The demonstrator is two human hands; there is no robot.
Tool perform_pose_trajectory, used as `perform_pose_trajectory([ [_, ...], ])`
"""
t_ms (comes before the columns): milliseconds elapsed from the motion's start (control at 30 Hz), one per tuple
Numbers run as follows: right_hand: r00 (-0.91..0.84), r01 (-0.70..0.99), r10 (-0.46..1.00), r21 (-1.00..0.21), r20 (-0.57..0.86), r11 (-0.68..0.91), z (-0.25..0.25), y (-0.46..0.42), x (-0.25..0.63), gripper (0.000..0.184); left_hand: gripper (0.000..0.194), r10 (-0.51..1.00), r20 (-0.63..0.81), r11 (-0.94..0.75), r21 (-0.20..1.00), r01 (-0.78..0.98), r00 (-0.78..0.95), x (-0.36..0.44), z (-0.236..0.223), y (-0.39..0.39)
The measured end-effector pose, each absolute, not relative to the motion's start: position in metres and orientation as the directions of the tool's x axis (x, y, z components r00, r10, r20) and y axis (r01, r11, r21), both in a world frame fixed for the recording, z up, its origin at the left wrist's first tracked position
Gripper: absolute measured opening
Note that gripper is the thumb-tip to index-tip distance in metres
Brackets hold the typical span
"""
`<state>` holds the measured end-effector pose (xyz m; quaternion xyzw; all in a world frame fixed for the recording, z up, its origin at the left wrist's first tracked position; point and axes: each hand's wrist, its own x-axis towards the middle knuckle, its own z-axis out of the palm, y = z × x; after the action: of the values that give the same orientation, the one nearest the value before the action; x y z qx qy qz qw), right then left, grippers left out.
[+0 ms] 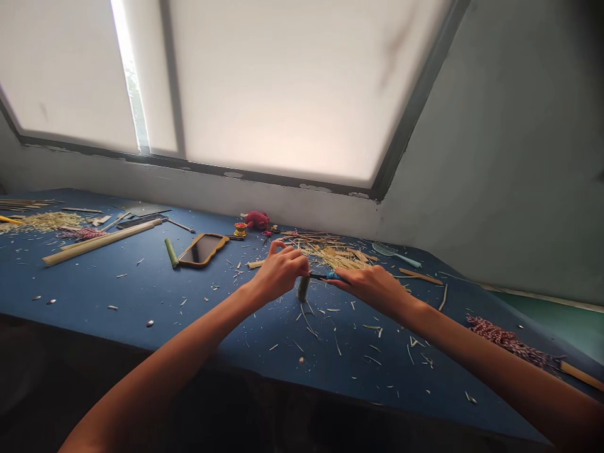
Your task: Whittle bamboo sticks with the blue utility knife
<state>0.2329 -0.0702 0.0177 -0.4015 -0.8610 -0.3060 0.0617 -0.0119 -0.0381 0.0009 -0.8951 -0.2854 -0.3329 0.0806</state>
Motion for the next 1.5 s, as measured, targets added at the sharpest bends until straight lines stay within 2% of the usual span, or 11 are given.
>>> perform_pose_trajectory([
  [267,-0.645,0.755,0.657,0.457,0.391,0.470,0.011,-0.070,0.233,0.051,0.014,0.487,0.628,-0.817,0.081,0.571,0.607,-0.009,-0.001,-0.037],
  [500,-0.620,0.776,0.693,0.421,0.369,0.470,0.011,-0.071,0.231,0.050,0.013,0.503,0.630,-0.805,0.092,0.586,0.592,-0.008,-0.002,-0.037],
  [767,-0.626,0.774,0.698,0.391,0.349,0.498,0.011,-0.068,0.233,0.049,0.011,0.535,0.622,-0.803,0.163,0.573,0.572,-0.010,-0.003,-0.038],
  [1200,-0.686,0.688,0.690,0.513,0.231,0.513,0.037,-0.068,0.224,0.051,0.009,0.600,0.588,-0.784,0.299,0.543,0.542,-0.012,-0.015,-0.032],
  [1333,-0.707,0.652,0.679,0.555,0.198,0.517,0.039,-0.066,0.220,0.051,0.008,0.597,0.588,-0.789,0.304,0.535,0.546,-0.013,-0.023,-0.031],
  [1500,-0.687,0.685,0.688,0.524,0.233,0.506,0.030,-0.069,0.223,0.048,0.007,0.595,0.602,-0.790,0.313,0.528,0.533,-0.012,-0.025,-0.029],
])
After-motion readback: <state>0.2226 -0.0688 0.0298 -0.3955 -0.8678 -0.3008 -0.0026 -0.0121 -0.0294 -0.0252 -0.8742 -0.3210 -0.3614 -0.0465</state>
